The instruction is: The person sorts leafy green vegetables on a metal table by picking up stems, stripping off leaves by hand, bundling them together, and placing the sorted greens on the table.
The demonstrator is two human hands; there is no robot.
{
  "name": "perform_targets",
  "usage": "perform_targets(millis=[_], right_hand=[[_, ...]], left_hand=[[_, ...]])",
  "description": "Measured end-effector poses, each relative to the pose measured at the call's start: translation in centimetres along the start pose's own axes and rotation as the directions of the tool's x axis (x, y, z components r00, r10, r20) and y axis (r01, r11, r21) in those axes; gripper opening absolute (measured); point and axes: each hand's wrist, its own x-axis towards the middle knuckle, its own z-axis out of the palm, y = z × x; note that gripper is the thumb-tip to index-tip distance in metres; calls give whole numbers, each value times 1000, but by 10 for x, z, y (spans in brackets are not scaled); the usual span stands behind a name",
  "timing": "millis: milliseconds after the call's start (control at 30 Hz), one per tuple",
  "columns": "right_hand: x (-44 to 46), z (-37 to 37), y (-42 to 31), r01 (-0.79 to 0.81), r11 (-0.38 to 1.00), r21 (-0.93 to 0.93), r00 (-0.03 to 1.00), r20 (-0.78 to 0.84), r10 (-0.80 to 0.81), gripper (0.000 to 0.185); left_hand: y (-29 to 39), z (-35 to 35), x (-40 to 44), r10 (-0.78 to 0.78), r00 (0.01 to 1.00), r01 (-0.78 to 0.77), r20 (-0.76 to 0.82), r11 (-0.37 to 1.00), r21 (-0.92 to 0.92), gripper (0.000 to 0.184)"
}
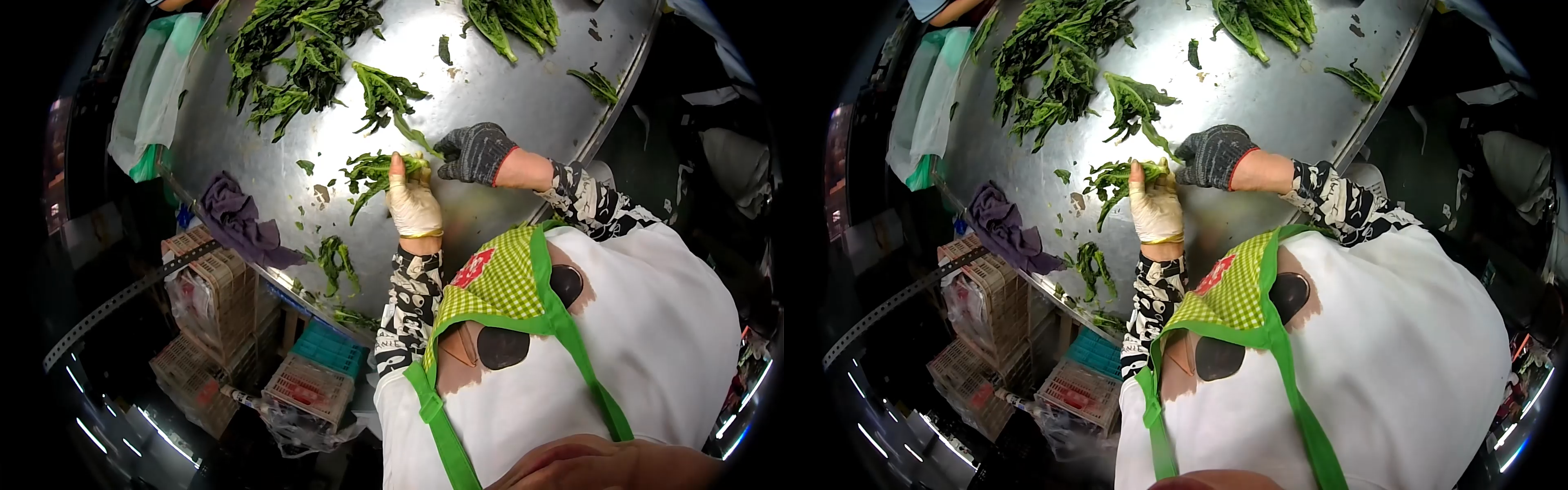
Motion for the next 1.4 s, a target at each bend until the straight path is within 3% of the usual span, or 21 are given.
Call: perform_targets(millis=[100, 167, 233, 300, 367, 467, 533, 600, 667, 733, 833, 867, 933, 1033, 1067, 1133, 1200, 1233, 1333, 1367, 1400], right_hand=[[2, 13, -8, 171, 984, 46, 967, -198, -159, 41], [2, 11, -19, 272, 943, -192, 936, -173, -305, 32], [8, 20, -14, 421, 846, -328, 826, -248, -507, 13], [13, 21, -8, 602, 660, -450, 688, -129, -714, 8], [27, 19, -2, 687, 495, -532, 592, 16, -806, 12], [71, -8, -7, 483, 575, -660, 822, 115, -558, 16], [106, -46, -28, 180, 834, -521, 978, 5, -209, 33], [145, -52, -23, 68, 973, -221, 915, -376, -149, 38], [190, -55, -10, 122, 951, -283, 917, -336, -217, 46], [204, -60, -24, 45, 939, -340, 993, -84, -78, 48], [238, -19, 18, 238, 882, -406, 931, -163, -327, 41], [233, -21, 7, 123, 940, -317, 980, -111, -165, 39], [205, -10, -2, 164, 937, -309, 920, -295, -259, 49], [103, -33, -53, 304, 933, 195, 937, -241, -255, 61], [90, -24, -43, 401, 743, 535, 914, -183, -362, 58], [71, -16, -38, 818, 565, 107, 564, -344, -751, 53], [41, -20, -39, 769, 584, -261, 567, -144, -811, 61], [37, -16, -32, 790, 525, -317, 501, -160, -850, 45], [31, 6, -16, 704, 675, 219, 685, -459, -565, 43], [20, 7, -19, 552, 804, 222, 768, -510, -387, 41], [14, 6, -26, 343, 778, 527, 883, -463, -75, 33]], left_hand=[[-2, -3, -4, 3, 1000, 0, -30, 994, 108, 28], [-2, -9, -2, 35, 998, -46, 57, 978, 202, 33], [1, 1, -9, 27, 998, -31, 48, 996, 86, 29], [9, 12, -16, -10, 999, 10, 35, 1000, 0, 29], [15, -8, -17, 110, 991, -129, 77, 940, 315, 30], [12, -25, -1, 146, 989, -148, 25, 981, 127, 28], [20, -15, -4, 118, 993, -118, 5, 992, 32, 24], [22, -15, -4, 65, 998, -66, 9, 998, 22, 21], [21, -4, -5, -9, 999, 8, -34, 999, -44, 18], [15, -14, 0, -71, 989, 92, 133, 983, -156, 20], [18, -12, 1, -156, 979, 187, 129, 944, -273, 19], [19, -16, 2, -187, 974, 219, 127, 921, -323, 19], [22, -26, 4, -239, 956, 291, 172, 854, -431, 25], [30, -26, 2, -256, 944, 327, 208, 807, -491, 28], [35, -16, 0, -267, 947, 321, 181, 827, -461, 32], [42, 0, -5, -278, 908, 393, 313, 823, -409, 35], [43, 0, -3, -266, 884, 397, 385, 862, -315, 33], [41, 7, -5, -272, 959, 283, 81, 942, -183, 29], [40, 6, 1, -188, 971, 203, 145, 975, -90, 28], [40, 11, -5, -191, 976, 203, 108, 972, -115, 30], [38, 9, -6, -182, 977, 195, 113, 973, -120, 31]])
